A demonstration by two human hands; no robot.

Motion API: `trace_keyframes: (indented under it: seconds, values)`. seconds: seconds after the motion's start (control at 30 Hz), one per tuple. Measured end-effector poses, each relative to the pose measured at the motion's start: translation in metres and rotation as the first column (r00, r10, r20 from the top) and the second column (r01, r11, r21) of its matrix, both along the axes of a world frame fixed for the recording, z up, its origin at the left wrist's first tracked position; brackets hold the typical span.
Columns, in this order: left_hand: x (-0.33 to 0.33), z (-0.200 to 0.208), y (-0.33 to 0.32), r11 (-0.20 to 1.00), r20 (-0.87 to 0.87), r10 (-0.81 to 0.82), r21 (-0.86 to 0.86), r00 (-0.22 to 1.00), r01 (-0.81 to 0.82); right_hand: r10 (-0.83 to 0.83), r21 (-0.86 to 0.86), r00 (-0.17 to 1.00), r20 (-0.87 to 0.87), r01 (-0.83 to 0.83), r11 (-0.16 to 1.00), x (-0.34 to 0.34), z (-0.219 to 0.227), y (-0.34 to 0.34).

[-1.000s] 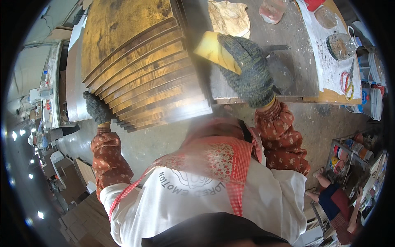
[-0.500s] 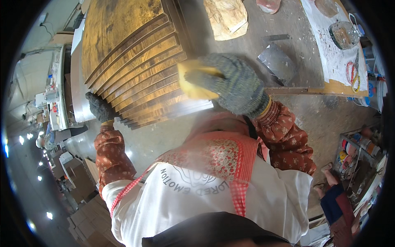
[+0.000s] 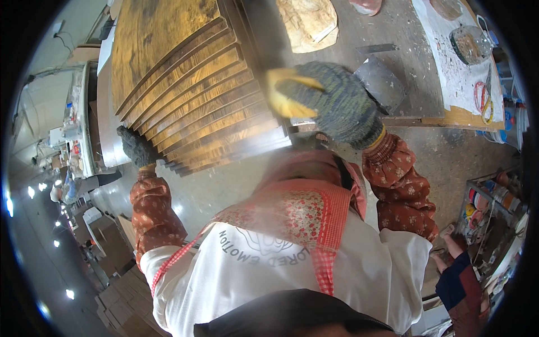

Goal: The person wipes a stack of wooden boards with a cloth, repeatedly rubbing the surfaces and edges. They flip the stack over and continue wiping the other side. The boards remain stacked on the workbench during the process.

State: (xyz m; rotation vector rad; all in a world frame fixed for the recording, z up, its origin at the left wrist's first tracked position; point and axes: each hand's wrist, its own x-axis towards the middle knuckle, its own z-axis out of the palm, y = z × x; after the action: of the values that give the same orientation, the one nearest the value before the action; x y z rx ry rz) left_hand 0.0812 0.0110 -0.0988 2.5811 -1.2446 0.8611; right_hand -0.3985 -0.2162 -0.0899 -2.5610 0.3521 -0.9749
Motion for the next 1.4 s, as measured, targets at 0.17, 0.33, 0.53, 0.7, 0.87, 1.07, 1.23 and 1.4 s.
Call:
trace_keyframes:
  seconds: [0.17, 0.33, 0.53, 0.7, 0.87, 1.07, 1.23, 1.4]
  values:
    - [0.013, -0.01, 0.007, 0.993, -0.127, -0.063, -0.104, 0.99, 0.049, 0.1, 0.303, 0.977, -0.187, -0.04, 0.952, -0.002, 0.004, 0.012]
    - [0.008, -0.009, 0.008, 1.0, -0.011, 0.025, 0.016, 1.0, -0.024, 0.007, -0.026, 0.998, 0.064, -0.005, 1.0, 0.005, -0.008, 0.017]
    - [0.011, -0.012, 0.007, 0.999, -0.124, 0.024, -0.026, 0.992, -0.028, 0.066, -0.034, 0.998, 0.025, -0.065, 0.997, -0.002, -0.012, 0.025]
    - [0.026, -0.022, 0.014, 0.999, -0.027, -0.052, 0.0, 0.998, 0.052, 0.06, 0.153, 0.998, 0.015, -0.062, 0.986, -0.002, 0.001, 0.023]
    - [0.024, -0.024, 0.013, 0.997, -0.287, -0.003, -0.073, 0.958, -0.019, -0.009, -0.085, 0.996, -0.094, 0.001, 0.996, -0.004, -0.002, 0.04]
    - [0.027, -0.026, 0.009, 0.997, -0.243, -0.064, -0.047, 0.968, 0.054, -0.288, 0.136, 0.955, -0.077, 0.296, 0.945, -0.011, -0.005, 0.081]
    - [0.031, -0.045, 0.014, 0.816, -0.21, -0.555, -0.326, 0.805, 0.478, -0.406, 0.206, 0.89, -0.205, 0.445, 0.871, 0.01, -0.011, 0.134]
    - [0.025, -0.063, 0.019, 0.812, -0.153, -0.576, -0.219, 0.803, 0.54, -0.864, 0.266, 0.493, -0.103, 0.851, 0.453, 0.025, -0.043, 0.175]
